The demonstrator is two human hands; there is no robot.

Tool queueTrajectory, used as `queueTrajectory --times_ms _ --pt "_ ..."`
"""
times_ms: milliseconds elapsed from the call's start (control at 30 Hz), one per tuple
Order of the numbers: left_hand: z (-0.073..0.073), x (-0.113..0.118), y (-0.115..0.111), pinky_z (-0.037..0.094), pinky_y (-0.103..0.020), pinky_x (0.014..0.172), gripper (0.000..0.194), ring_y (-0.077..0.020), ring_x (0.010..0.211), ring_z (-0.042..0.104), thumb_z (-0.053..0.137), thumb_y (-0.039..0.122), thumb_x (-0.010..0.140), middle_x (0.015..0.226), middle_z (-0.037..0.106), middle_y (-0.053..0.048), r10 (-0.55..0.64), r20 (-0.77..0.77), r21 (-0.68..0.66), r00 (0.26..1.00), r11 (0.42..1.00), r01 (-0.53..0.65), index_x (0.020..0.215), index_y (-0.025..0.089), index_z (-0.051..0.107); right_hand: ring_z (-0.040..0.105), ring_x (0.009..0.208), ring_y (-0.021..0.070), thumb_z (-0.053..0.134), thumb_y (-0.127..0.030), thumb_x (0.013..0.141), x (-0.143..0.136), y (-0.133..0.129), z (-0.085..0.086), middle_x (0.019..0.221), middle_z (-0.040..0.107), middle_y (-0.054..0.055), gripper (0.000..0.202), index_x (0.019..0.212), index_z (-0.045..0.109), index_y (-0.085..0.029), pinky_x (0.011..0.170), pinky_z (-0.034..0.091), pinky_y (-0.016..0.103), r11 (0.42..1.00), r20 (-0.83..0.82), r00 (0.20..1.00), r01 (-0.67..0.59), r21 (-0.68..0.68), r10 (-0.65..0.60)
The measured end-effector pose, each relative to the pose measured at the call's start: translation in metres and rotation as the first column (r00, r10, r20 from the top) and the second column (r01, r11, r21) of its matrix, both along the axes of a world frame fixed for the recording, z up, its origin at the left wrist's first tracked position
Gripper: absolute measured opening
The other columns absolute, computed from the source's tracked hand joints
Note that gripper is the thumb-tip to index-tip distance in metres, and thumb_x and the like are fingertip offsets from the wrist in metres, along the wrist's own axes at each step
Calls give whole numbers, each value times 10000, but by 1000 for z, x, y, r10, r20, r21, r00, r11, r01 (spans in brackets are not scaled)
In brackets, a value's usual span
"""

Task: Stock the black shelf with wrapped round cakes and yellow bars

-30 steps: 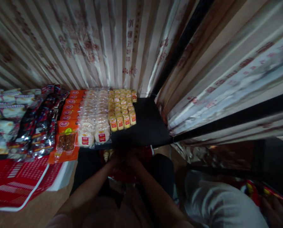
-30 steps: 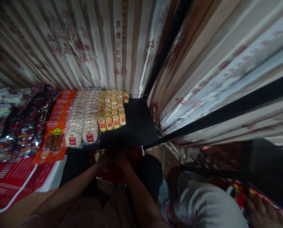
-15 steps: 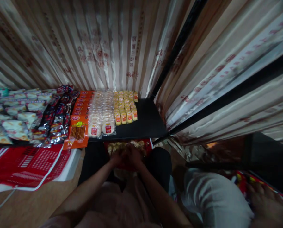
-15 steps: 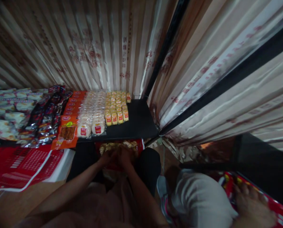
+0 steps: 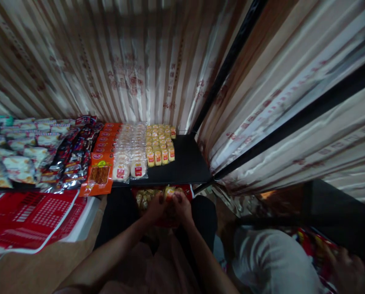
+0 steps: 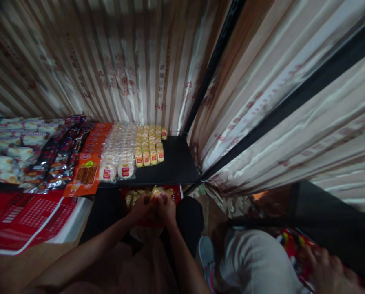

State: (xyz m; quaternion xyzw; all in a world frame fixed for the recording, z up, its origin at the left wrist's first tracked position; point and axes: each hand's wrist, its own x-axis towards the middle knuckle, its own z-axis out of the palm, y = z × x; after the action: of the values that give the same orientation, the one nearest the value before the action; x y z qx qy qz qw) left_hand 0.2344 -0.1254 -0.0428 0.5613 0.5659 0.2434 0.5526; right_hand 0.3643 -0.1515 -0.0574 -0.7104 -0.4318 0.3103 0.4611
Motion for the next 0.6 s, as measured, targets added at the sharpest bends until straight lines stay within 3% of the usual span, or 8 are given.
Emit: queueTrajectory --times_ms 133,267,433,600 --pt "20 9 5 451 -278 712 226 -163 771 597 555 359 766 850 649 -36 -1 44 70 999 998 -2 879 164 537 662 805 183 495 -405 784 4 4 20 876 695 36 256 932 591 -220 733 527 309 999 -37 998 -40 27 41" --pt "28 22 11 451 -273 717 164 -155 779 584 525 346 792 819 641 -13 9 56 112 998 994 -15 842 191 541 668 820 188 563 -383 752 7 10 34 942 689 44 307 1015 576 -225 743 538 314 998 -25 998 -57 38 58" --pt "31 37 22 447 -267 768 89 -150 839 571 527 246 780 857 615 -15 16 5 148 1000 989 -17 849 193 545 673 823 199 595 -372 731 14 21 41 947 688 60 360 1052 559 -214 739 553 329 998 -63 997 -38 55 42" --pt "44 51 37 451 -254 794 163 -147 856 568 491 179 783 947 585 -65 -35 4 197 999 980 33 932 152 552 674 818 199 627 -353 715 27 38 40 955 690 81 401 1075 550 -195 725 562 333 993 -162 987 0 120 19"
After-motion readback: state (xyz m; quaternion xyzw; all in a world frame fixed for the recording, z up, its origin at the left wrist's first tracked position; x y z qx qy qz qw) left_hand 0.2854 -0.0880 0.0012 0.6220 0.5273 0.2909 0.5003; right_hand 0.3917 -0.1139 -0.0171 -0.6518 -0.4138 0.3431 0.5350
